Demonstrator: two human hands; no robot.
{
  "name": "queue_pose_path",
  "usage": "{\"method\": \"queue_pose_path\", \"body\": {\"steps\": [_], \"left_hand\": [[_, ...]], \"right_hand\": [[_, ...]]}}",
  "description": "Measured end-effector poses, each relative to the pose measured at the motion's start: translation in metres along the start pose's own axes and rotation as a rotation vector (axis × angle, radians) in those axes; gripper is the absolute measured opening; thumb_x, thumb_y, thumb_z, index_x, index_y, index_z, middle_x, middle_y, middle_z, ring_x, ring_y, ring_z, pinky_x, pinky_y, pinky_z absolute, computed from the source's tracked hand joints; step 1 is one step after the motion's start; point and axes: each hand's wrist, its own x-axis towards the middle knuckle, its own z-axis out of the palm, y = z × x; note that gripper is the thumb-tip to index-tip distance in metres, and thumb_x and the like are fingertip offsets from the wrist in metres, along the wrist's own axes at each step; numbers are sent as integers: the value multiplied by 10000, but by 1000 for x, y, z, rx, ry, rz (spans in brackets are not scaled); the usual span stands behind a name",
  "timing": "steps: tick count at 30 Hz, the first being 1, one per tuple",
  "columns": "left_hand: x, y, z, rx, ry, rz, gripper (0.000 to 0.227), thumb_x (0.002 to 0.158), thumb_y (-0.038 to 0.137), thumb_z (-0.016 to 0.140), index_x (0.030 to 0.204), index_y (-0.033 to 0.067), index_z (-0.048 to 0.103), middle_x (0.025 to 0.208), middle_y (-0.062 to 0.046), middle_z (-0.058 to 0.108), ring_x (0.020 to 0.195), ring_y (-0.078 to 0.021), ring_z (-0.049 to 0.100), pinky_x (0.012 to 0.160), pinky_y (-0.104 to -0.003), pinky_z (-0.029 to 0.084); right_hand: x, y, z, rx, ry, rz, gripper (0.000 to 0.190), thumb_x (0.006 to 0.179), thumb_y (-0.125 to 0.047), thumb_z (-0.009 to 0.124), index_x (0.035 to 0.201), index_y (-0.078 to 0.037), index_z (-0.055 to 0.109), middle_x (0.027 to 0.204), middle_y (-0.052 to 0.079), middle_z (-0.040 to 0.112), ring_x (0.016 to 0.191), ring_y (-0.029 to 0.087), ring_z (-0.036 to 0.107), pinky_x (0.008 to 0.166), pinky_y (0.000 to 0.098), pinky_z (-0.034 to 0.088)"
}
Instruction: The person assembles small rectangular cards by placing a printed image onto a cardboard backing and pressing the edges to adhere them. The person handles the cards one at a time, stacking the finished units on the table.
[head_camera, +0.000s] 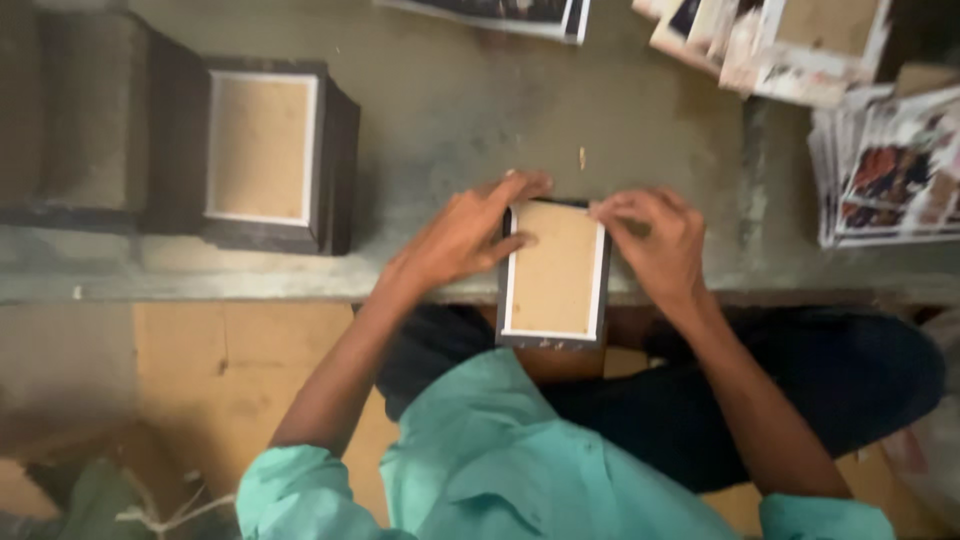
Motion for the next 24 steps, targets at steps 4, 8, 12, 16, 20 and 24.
{"method": "queue_pose_path", "body": {"steps": [4,8,12,16,20,24], "left_hand": [[-9,7,9,159,98,140,453,965,190,704,1386,106,558,1394,-151,644,1319,-395,578,1017,-492,519],[-9,4,17,246,167,176,409,964,183,690,1353,103,590,1387,-147,649,1305,-371,593,1006,-465,530],[-17,-7,31,218,204,132,282,956,172,702,1226,95,675,1271,-104,718,1255,-356,647,973,-436,552],[-6,-12,13,-114,148,141,174,923,157,669,1030,39,740,1056,-116,774,998,-295,748,869,-379,603],[30,-16,-19,-395,101,-215,461,1169,235,411,1011,-24,759,697,-160,683,598,-241,634,595,-353,508],[92,-22,-21,113,937,6,263,1048,162,576,967,-65,681,766,-217,641,713,-348,607,703,-457,461]], "right_hand": [[5,-13,-8,-59,-32,-59,225,898,-120,867,1051,-33,727,1059,43,797,1048,246,735,996,418,499],[16,-23,-13,163,-283,-301,805,818,-409,826,1411,17,485,1447,221,569,1355,403,520,1188,481,365],[9,-24,-8,-11,-454,-269,799,857,-433,757,1495,-39,479,1483,211,562,1372,406,528,1188,508,374],[1,-33,-12,-31,-421,-230,691,888,-399,740,1488,-126,535,1477,216,563,1378,420,507,1151,509,417],[-14,-37,-10,-72,-380,-198,554,913,-322,733,1427,-155,610,1462,214,586,1367,410,515,1091,485,453],[-23,-25,2,-25,-316,-179,461,923,-258,754,1367,-165,673,1400,151,656,1352,327,596,1140,438,489]]}}
